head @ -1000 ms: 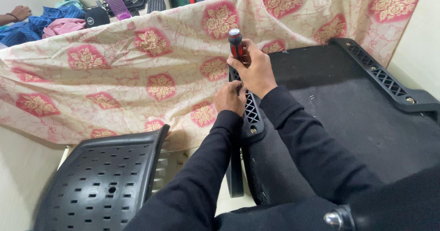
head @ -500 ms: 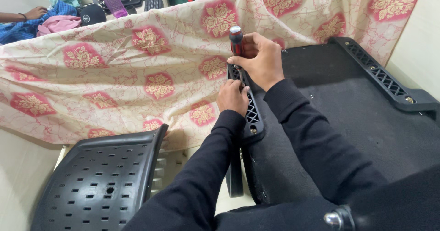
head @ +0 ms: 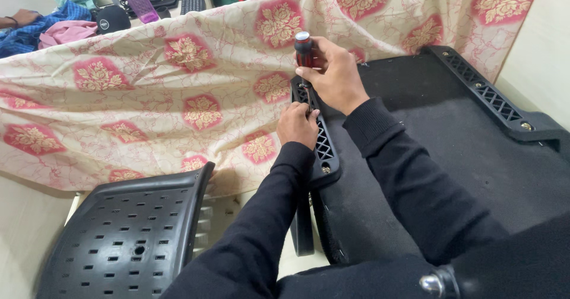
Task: The person uses a screwdriver to tighten screws on a black plastic chair frame. They align the frame with the seat and secure it by turning the screwdriver repeatedly. The person then picks up a screw and continues tightening another screw on the frame.
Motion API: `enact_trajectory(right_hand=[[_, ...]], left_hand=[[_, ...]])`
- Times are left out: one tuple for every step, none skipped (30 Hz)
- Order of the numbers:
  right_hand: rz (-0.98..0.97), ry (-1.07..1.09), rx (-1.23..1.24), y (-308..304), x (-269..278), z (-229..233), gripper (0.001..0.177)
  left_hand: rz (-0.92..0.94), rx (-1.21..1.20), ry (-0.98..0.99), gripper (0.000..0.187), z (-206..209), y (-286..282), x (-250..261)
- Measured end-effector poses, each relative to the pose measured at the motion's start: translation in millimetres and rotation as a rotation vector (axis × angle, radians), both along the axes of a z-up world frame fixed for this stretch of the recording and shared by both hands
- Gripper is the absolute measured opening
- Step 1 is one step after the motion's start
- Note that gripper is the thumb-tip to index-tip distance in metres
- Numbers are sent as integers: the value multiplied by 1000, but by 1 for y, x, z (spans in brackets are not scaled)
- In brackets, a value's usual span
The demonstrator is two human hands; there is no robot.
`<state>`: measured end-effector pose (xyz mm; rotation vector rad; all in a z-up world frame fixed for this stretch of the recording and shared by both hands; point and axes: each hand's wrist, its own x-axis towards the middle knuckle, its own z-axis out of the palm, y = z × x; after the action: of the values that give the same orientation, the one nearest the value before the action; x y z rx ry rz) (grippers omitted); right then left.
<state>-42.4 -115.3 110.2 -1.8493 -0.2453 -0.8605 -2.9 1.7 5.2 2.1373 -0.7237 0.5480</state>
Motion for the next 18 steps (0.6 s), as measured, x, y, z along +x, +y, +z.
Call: enact_trajectory(right_hand=[[-90, 15, -20, 0, -1, 1, 46], [-177, 30, -40, 1, -2, 3, 45], [-246, 33, -41, 3, -3, 5, 47], [-316, 37, -41, 6, -3, 7, 51], [-386, 41, -41, 8, -3, 8, 55], [-409, 15, -83, 9, -4, 9, 56], [-431, -11, -125, 10, -4, 10, 57], [-455, -37, -166, 10, -4, 10, 59], [-436, 25, -147, 10, -3, 9, 58], [-415, 89, -130, 10, -3, 6, 58], [-394, 153, -113, 9, -2, 3, 58], [-280, 93, -73, 6, 0, 0, 52], [-166, 34, -32, 4, 1, -2, 47], [-54, -25, 9, 0, 3, -4, 43], [6, -14, 45, -4, 4, -5, 43], [68, -5, 79, -7, 5, -5, 43], [129, 5, 114, -8, 6, -4, 43], [27, -4, 43, -8, 6, -4, 42]], left_hand=[[2, 6, -2, 18, 1, 0, -2], [6, 11, -5, 18, 3, 0, -3], [11, 16, -8, 17, 5, 0, -5], [14, -30, -32, 20, 6, 0, -6], [17, -76, -55, 23, 8, -1, -6], [20, -122, -79, 26, 10, -1, -7], [-13, -128, -24, 23, 11, -1, -7], [-48, -133, 30, 19, 12, -1, -7], [-83, -138, 85, 15, 13, -1, -7], [-75, -142, 88, 14, 13, -1, -7], [-66, -147, 91, 14, 13, -1, -5], [-60, -151, 94, 14, 12, -1, -4], [-62, -144, 91, 13, 11, -1, -3], [-66, -137, 88, 11, 10, -1, -3], [-70, -129, 84, 10, 9, -2, -3], [-73, -123, 82, 9, 9, -3, -3], [-76, -117, 80, 9, 9, -3, -2], [-76, -110, 77, 8, 9, -3, -2]])
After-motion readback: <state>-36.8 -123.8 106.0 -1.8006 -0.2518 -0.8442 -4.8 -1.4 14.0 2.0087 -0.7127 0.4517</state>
